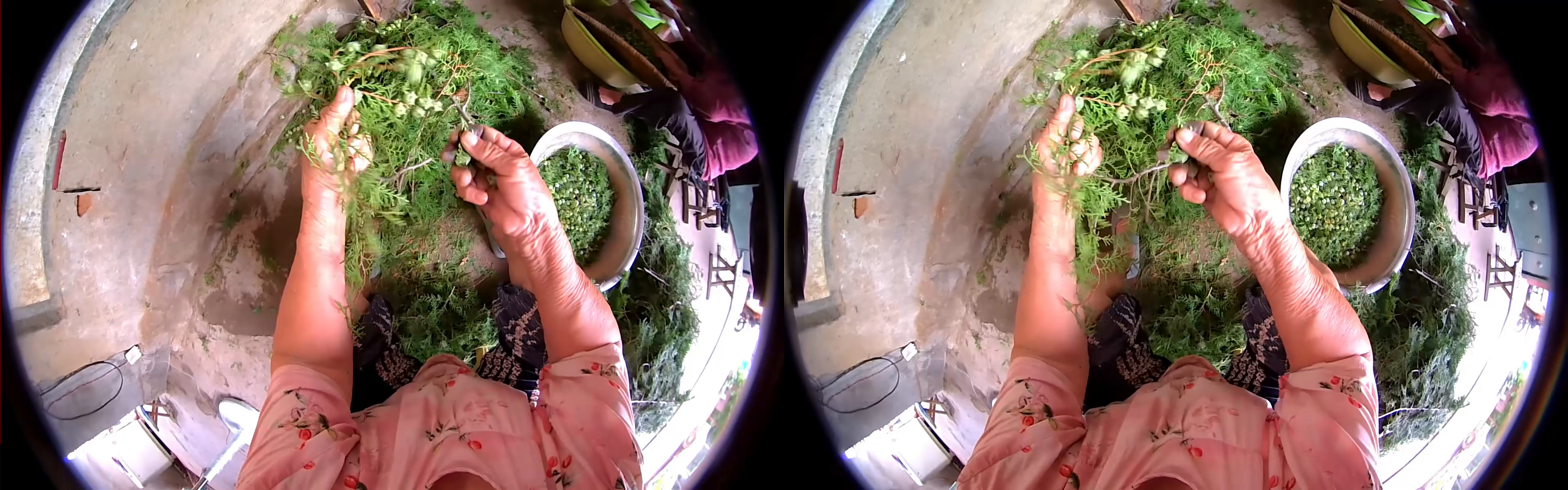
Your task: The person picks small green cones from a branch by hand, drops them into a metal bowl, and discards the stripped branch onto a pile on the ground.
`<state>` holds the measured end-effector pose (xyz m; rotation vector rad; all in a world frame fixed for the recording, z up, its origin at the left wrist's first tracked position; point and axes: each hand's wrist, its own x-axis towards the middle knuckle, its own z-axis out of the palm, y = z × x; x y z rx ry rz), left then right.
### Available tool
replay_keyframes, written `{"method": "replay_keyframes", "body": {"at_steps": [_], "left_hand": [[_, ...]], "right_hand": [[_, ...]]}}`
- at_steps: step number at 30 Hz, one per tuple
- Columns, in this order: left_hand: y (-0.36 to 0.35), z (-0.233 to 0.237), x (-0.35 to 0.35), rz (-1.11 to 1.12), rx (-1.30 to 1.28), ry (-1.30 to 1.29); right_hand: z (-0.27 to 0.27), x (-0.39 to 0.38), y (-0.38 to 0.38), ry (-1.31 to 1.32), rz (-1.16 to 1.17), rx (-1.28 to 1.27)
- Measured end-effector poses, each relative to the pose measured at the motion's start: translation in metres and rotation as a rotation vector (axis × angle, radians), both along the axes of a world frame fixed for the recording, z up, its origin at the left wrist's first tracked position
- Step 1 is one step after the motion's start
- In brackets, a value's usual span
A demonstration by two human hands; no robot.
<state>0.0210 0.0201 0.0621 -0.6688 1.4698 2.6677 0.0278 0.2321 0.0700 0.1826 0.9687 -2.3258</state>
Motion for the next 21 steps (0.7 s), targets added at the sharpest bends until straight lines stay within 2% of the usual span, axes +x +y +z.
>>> {"method": "replay_keyframes", "body": {"at_steps": [4,6,8,12,18,20,21], "left_hand": [[0.015,0.001,0.004,-0.104,-0.012,0.031],[0.026,0.006,0.010,-0.084,-0.213,0.018],[0.032,0.008,0.012,-0.154,-0.349,0.072],[0.043,0.013,0.016,-0.217,-0.506,0.077],[0.048,0.007,0.018,-0.318,-0.531,0.133],[0.050,0.010,0.019,-0.295,-0.541,0.132],[0.050,0.011,0.018,-0.248,-0.450,0.104]], "right_hand": [[-0.003,-0.002,-0.013,-0.015,-0.041,-0.008],[-0.004,-0.002,-0.019,0.044,0.010,-0.087],[-0.003,0.000,-0.027,0.089,-0.028,0.041],[0.004,-0.001,-0.031,0.039,-0.098,0.011],[-0.004,-0.005,-0.028,0.018,-0.118,0.007],[-0.004,-0.006,-0.026,0.055,-0.084,0.044],[0.000,-0.006,-0.026,0.023,-0.090,0.010]]}}
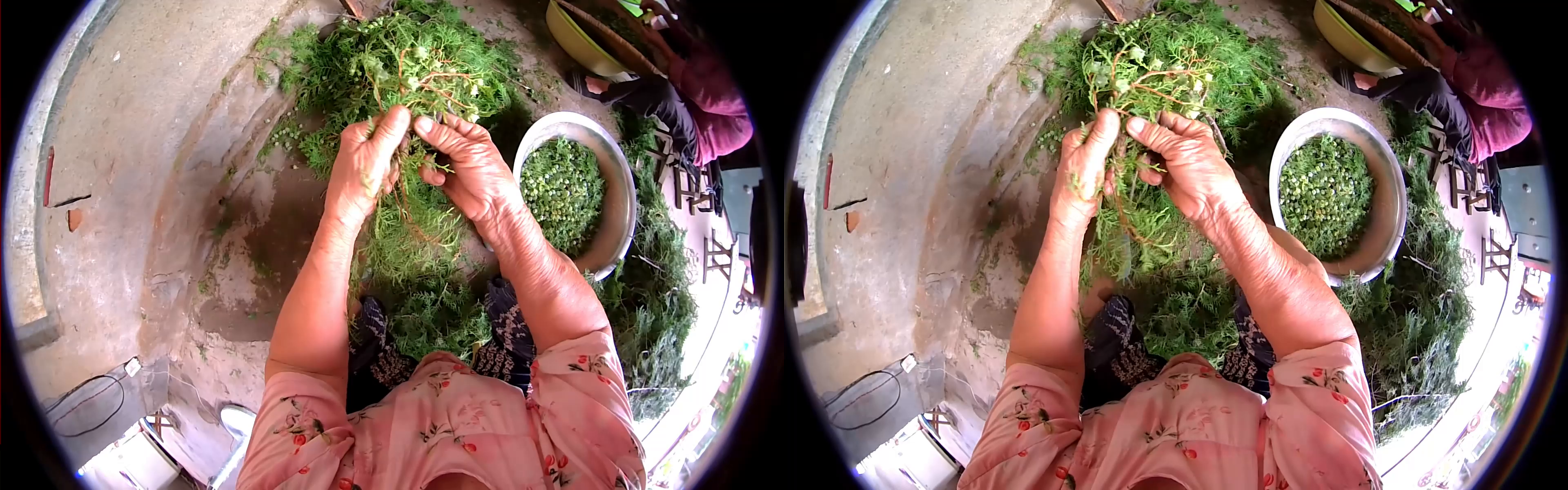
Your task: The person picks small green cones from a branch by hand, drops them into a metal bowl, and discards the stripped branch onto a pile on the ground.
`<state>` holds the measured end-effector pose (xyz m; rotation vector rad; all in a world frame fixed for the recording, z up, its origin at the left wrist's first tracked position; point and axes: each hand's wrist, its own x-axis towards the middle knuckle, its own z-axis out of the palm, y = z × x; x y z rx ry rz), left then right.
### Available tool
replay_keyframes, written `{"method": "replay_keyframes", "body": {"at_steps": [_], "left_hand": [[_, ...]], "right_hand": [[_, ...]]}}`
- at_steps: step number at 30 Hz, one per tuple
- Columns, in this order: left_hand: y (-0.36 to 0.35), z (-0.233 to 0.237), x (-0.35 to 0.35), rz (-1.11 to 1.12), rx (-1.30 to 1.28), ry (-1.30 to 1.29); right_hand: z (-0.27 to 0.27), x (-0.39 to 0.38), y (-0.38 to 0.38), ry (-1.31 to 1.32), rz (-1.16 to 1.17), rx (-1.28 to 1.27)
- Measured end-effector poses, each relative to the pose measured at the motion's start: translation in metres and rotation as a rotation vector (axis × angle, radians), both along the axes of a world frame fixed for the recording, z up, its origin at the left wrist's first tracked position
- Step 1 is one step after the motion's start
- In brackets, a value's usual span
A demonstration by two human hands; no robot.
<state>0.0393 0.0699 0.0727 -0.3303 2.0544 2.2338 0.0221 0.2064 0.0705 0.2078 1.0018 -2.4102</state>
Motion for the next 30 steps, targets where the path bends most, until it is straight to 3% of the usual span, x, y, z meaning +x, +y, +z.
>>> {"method": "replay_keyframes", "body": {"at_steps": [2,7,9,16,19,21,23,25,29,30], "left_hand": [[-0.003,-0.003,0.000,0.033,0.178,-0.009],[-0.001,-0.001,0.000,0.034,0.263,-0.072],[-0.001,-0.005,-0.001,0.122,0.322,-0.059],[-0.014,0.001,-0.005,0.143,0.223,-0.075],[-0.017,-0.002,-0.007,0.145,0.136,-0.039],[-0.013,0.003,-0.002,0.142,0.149,-0.097],[-0.008,0.004,-0.003,0.162,0.149,-0.048],[-0.006,0.002,-0.003,0.198,0.139,-0.034],[-0.003,0.003,-0.001,0.147,0.135,0.008],[-0.002,0.002,-0.001,0.117,0.141,0.012]], "right_hand": [[0.000,0.000,0.003,-0.026,0.017,-0.060],[-0.002,-0.001,0.007,-0.115,0.058,-0.108],[0.000,0.000,0.011,-0.013,0.201,-0.161],[0.001,-0.003,0.037,0.034,0.087,0.068],[0.002,-0.015,0.075,0.204,-0.041,0.454],[0.008,-0.021,0.103,0.317,-0.114,0.942],[-0.014,-0.036,0.149,0.645,-0.147,1.445],[-0.031,-0.042,0.174,0.795,-0.288,1.765],[-0.032,-0.041,0.179,0.712,-0.410,1.803],[-0.019,-0.035,0.163,0.702,-0.420,1.603]]}}
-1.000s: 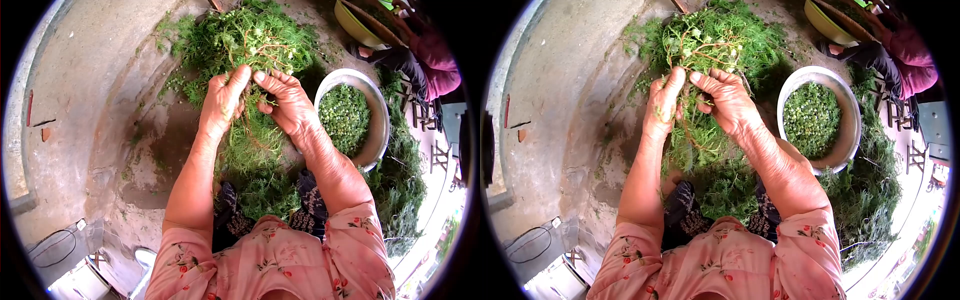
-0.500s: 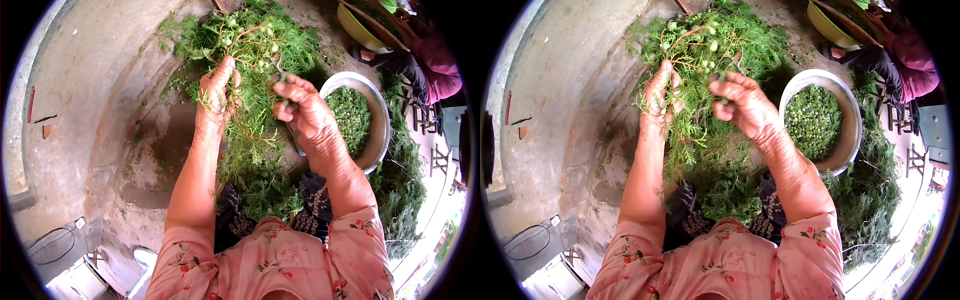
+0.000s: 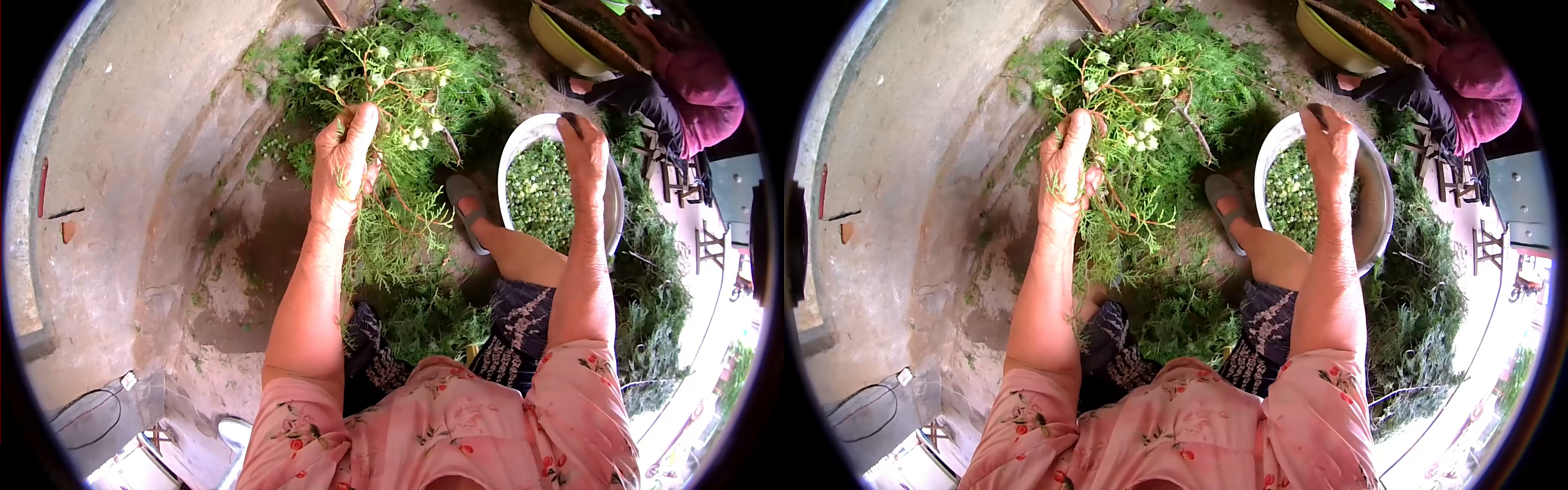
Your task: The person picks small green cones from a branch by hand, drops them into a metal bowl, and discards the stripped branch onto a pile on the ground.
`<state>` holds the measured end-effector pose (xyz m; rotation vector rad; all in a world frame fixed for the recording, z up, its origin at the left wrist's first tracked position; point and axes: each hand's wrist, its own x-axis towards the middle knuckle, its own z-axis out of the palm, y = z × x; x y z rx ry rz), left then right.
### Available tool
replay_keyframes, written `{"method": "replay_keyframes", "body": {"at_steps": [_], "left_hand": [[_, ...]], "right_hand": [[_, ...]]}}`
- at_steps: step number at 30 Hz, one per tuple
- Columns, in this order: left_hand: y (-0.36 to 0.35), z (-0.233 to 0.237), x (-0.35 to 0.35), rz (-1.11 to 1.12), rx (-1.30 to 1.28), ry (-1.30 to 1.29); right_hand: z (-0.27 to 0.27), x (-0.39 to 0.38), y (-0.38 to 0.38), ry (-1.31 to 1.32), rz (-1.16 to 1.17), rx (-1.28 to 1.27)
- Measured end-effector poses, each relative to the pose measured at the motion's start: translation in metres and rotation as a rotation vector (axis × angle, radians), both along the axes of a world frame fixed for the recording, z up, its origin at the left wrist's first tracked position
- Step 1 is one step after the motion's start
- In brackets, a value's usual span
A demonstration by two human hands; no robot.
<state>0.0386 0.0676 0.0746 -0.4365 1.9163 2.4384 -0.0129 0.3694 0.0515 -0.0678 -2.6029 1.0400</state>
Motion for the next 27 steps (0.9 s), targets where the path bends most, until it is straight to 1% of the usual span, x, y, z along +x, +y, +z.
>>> {"method": "replay_keyframes", "body": {"at_steps": [1,2,3,4,5,8,9,11,13,15,16,17,18,19,21,23,24,25,26,27], "left_hand": [[0.002,0.001,0.001,-0.004,-0.001,0.000],[0.005,0.003,0.002,-0.026,-0.024,0.040],[0.008,0.004,0.002,-0.049,-0.046,0.080],[0.010,-0.001,0.001,-0.084,-0.043,0.131],[0.013,0.001,0.002,-0.088,-0.066,0.100],[0.018,-0.005,0.000,-0.114,-0.082,0.104],[0.018,-0.008,-0.001,-0.129,-0.086,0.106],[0.018,-0.009,-0.001,-0.143,-0.093,0.106],[0.019,-0.009,-0.001,-0.146,-0.248,0.195],[0.017,-0.013,-0.001,-0.128,-0.222,0.192],[0.017,-0.011,-0.001,-0.124,-0.150,0.191],[0.018,-0.010,0.000,-0.120,-0.077,0.189],[0.020,-0.011,0.000,-0.118,-0.078,0.188],[0.021,-0.012,-0.001,-0.080,-0.079,0.161],[0.020,-0.014,-0.001,-0.035,-0.083,0.131],[0.018,-0.015,-0.002,-0.004,0.015,0.006],[0.020,-0.014,-0.002,0.001,0.067,0.008],[0.020,-0.014,-0.001,0.004,0.066,0.007],[0.020,-0.015,-0.001,0.004,0.077,-0.015],[0.020,-0.016,0.000,0.003,0.089,-0.036]], "right_hand": [[0.008,0.006,-0.017,0.010,0.030,-0.200],[0.001,0.005,-0.027,-0.076,0.078,-0.618],[0.012,0.014,-0.047,-0.140,0.147,-0.847],[0.015,0.018,-0.057,-0.264,0.213,-0.926],[0.019,0.024,-0.072,-0.306,0.204,-0.905],[0.022,0.032,-0.098,-0.511,0.335,-1.141],[0.023,0.035,-0.106,-0.520,0.411,-1.188],[0.021,0.038,-0.118,-0.526,0.425,-1.116],[0.018,0.036,-0.123,-0.553,0.463,-1.106],[0.016,0.035,-0.128,-0.477,0.521,-0.981],[0.018,0.035,-0.129,-0.478,0.523,-0.981],[0.020,0.035,-0.130,-0.469,0.489,-0.871],[0.022,0.035,-0.132,-0.458,0.455,-0.761],[0.020,0.036,-0.134,-0.460,0.457,-0.761],[0.015,0.039,-0.139,-0.267,0.469,-0.608],[0.013,0.042,-0.143,-0.313,0.451,-0.584],[0.010,0.042,-0.146,-0.227,0.505,-0.490],[0.009,0.043,-0.148,-0.140,0.556,-0.394],[0.010,0.046,-0.150,-0.077,0.567,-0.303],[0.014,0.048,-0.152,-0.078,0.569,-0.304]]}}
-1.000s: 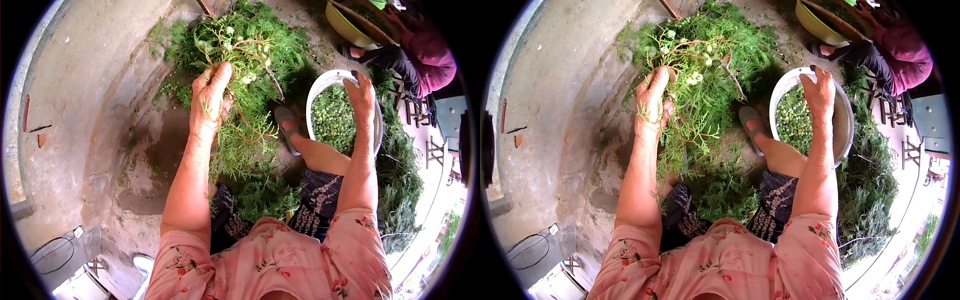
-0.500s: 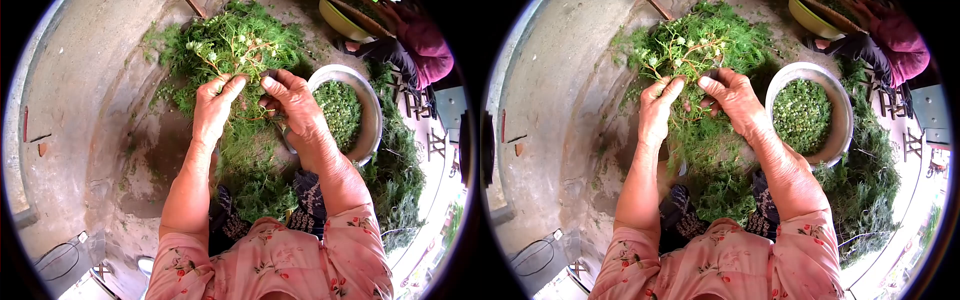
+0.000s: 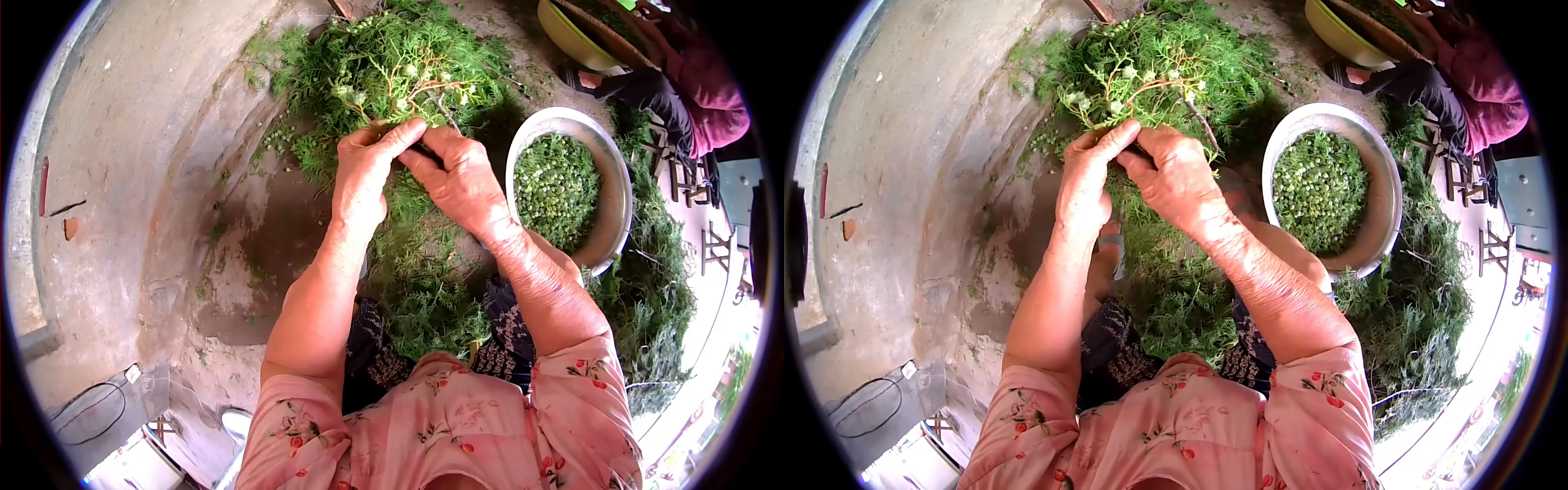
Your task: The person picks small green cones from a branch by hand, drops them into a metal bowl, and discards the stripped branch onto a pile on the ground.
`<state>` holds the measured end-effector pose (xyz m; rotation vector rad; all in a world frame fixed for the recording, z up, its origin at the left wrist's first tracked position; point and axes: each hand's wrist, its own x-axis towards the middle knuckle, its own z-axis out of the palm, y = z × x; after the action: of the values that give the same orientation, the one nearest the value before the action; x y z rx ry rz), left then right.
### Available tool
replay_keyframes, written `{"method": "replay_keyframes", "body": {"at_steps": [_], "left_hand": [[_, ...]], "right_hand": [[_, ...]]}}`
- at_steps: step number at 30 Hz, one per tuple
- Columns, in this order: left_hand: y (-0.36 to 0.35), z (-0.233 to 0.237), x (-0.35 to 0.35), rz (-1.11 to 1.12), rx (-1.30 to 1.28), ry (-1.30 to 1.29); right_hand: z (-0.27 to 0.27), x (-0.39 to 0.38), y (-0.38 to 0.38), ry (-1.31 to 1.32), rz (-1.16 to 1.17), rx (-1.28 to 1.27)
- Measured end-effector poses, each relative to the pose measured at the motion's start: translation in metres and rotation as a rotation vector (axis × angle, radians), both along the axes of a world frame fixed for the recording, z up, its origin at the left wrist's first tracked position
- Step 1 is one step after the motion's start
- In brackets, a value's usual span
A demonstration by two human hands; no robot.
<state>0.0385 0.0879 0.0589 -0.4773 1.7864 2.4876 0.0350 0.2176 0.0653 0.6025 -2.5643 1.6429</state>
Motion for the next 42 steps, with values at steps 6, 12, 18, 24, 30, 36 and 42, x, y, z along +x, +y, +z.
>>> {"method": "replay_keyframes", "body": {"at_steps": [6,12,18,24,30,36,42], "left_hand": [[0.003,-0.001,0.006,0.186,0.083,0.040],[-0.005,0.003,0.008,0.004,0.172,0.041],[-0.017,0.004,0.000,0.099,0.124,-0.028],[-0.006,-0.001,0.004,-0.049,-0.130,0.101],[-0.001,-0.012,0.005,-0.172,-0.348,0.162],[-0.006,0.001,0.010,-0.211,-0.045,0.097],[-0.005,0.002,0.012,-0.222,-0.061,0.097]], "right_hand": [[0.002,-0.001,-0.003,-0.234,0.137,0.001],[0.027,-0.003,0.006,-0.716,0.215,-0.228],[0.014,0.016,-0.001,-0.713,0.400,-0.350],[0.007,-0.004,0.000,-0.528,-0.006,-0.777],[-0.009,-0.019,-0.007,-0.017,-0.155,-0.210],[0.010,-0.023,0.012,-0.680,-0.158,-0.940],[0.024,-0.032,0.018,-0.724,-0.209,-1.157]]}}
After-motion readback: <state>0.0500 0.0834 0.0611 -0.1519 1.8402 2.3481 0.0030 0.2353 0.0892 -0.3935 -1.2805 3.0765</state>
